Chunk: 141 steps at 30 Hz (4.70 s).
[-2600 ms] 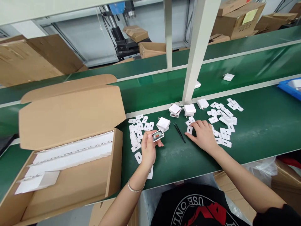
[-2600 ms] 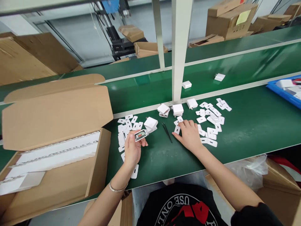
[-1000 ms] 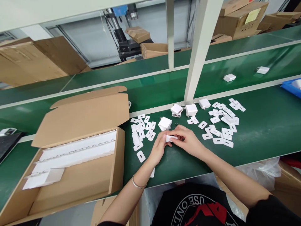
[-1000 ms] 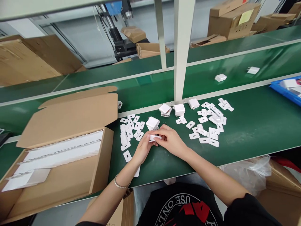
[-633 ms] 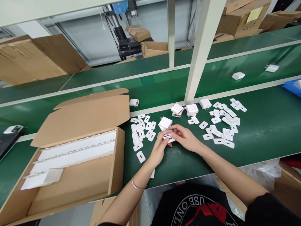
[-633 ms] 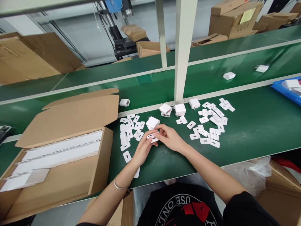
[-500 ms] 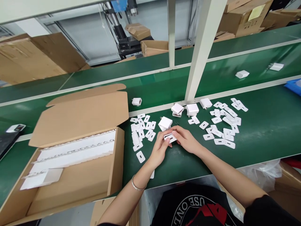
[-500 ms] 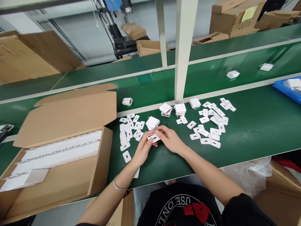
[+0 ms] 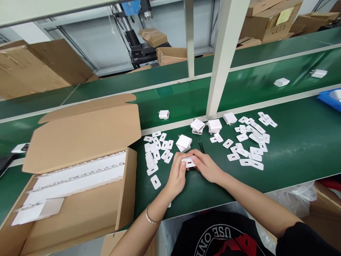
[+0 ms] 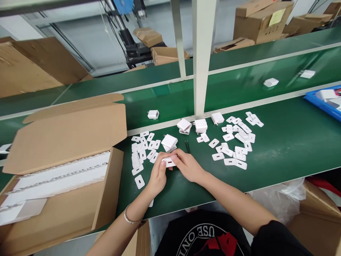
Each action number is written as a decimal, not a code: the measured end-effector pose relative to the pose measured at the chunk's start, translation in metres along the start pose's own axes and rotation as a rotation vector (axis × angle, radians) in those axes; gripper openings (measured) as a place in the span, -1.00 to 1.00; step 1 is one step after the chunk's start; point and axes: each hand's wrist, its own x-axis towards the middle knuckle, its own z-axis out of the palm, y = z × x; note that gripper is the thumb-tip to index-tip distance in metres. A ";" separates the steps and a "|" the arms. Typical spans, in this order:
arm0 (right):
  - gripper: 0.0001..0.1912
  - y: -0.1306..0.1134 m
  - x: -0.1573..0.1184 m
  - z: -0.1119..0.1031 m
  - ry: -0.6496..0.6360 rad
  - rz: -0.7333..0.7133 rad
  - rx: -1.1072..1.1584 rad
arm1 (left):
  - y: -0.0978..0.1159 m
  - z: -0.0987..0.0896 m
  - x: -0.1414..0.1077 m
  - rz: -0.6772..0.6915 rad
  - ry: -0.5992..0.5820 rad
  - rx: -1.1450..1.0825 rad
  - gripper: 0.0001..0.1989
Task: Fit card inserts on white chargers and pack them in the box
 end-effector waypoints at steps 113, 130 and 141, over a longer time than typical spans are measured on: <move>-0.67 -0.004 0.001 0.015 0.073 0.071 0.109 | 0.004 -0.002 0.008 -0.096 -0.075 -0.099 -0.56; -0.57 -0.003 0.000 0.014 0.141 -0.018 -0.060 | 0.001 -0.004 0.005 0.132 -0.011 0.108 -0.63; -0.48 0.003 -0.003 0.014 0.163 -0.073 0.008 | 0.005 -0.004 0.004 0.215 -0.049 0.067 -0.54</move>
